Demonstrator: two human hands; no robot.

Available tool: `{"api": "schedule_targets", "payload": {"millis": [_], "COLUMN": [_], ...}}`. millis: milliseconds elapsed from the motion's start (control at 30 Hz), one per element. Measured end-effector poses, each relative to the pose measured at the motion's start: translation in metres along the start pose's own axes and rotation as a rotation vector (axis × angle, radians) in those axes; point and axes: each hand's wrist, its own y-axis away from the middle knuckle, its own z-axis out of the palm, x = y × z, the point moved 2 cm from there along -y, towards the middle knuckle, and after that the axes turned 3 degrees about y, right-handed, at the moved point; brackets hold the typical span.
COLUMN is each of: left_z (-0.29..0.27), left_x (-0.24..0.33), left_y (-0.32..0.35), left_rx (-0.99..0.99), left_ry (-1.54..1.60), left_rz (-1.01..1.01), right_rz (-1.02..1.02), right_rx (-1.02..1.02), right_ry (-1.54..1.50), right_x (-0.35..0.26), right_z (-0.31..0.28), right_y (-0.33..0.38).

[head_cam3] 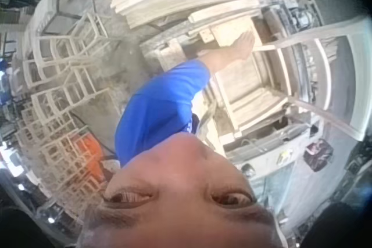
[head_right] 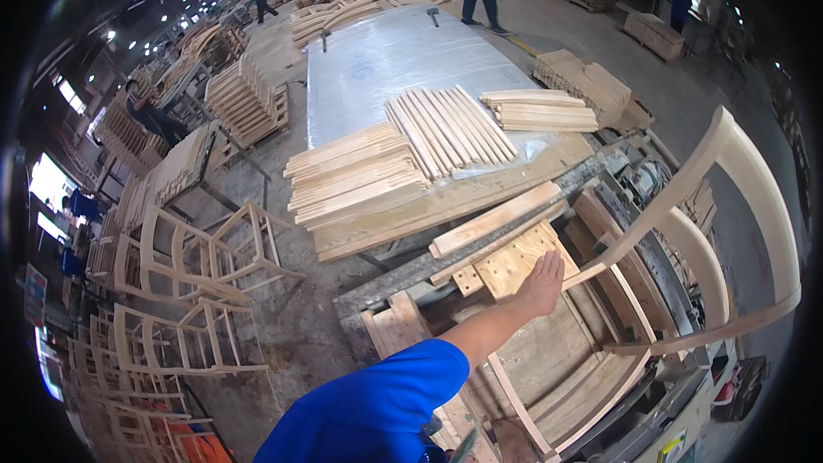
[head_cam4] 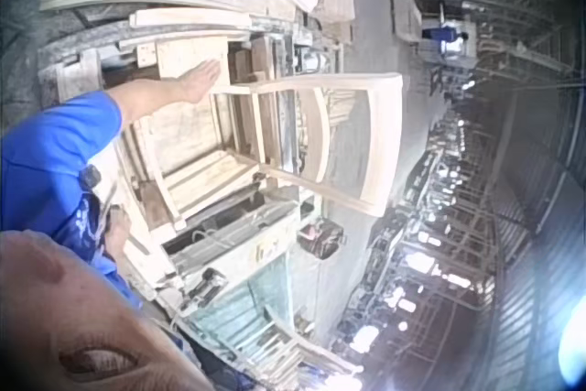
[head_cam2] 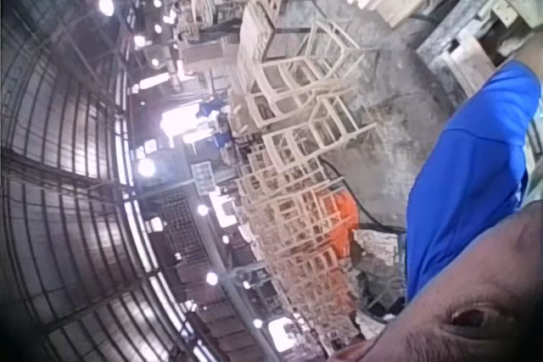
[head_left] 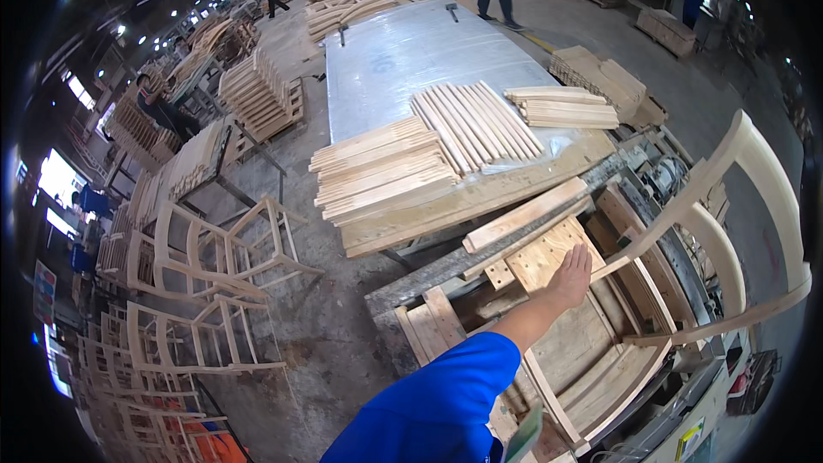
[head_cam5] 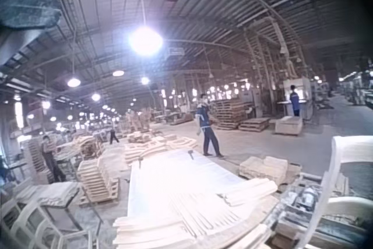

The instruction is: The person assembles wooden chair frames by placing them on a workbench and securing joints with a pneumatic nail gun. They handle two separate chair frames, positioning each upside down and fastening the legs to the seat frame.

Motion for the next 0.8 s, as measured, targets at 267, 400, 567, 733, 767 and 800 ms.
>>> {"api": "schedule_targets", "payload": {"millis": [267, 400, 567, 733, 767, 800], "left_z": [-0.036, -0.011, -0.009, -0.010, -0.011, -0.010], "left_x": [-0.043, -0.082, -0.063, -0.068, -0.071, -0.072], "left_y": [0.043, 0.049, 0.036, 0.041, 0.041, 0.044], "left_rx": [-0.264, -0.245, -0.173, -0.180, -0.174, -0.170], "left_ry": [0.262, 0.262, 0.197, 0.202, 0.205, 0.210], "left_rz": [0.048, 0.059, 0.095, 0.071, 0.066, 0.060], "right_rz": [0.169, 0.121, 0.263, 0.336, 0.353, 0.373], "right_rx": [0.162, 0.178, 0.197, 0.183, 0.160, 0.139], "right_ry": [-0.190, -0.678, -0.794, -0.752, -0.774, -0.795], "right_x": [-0.029, 0.015, 0.001, -0.006, -0.004, 0.000], "right_z": [0.014, 0.020, 0.018, 0.020, 0.019, 0.016], "right_y": [0.034, 0.033, 0.047, 0.049, 0.048, 0.049]}}
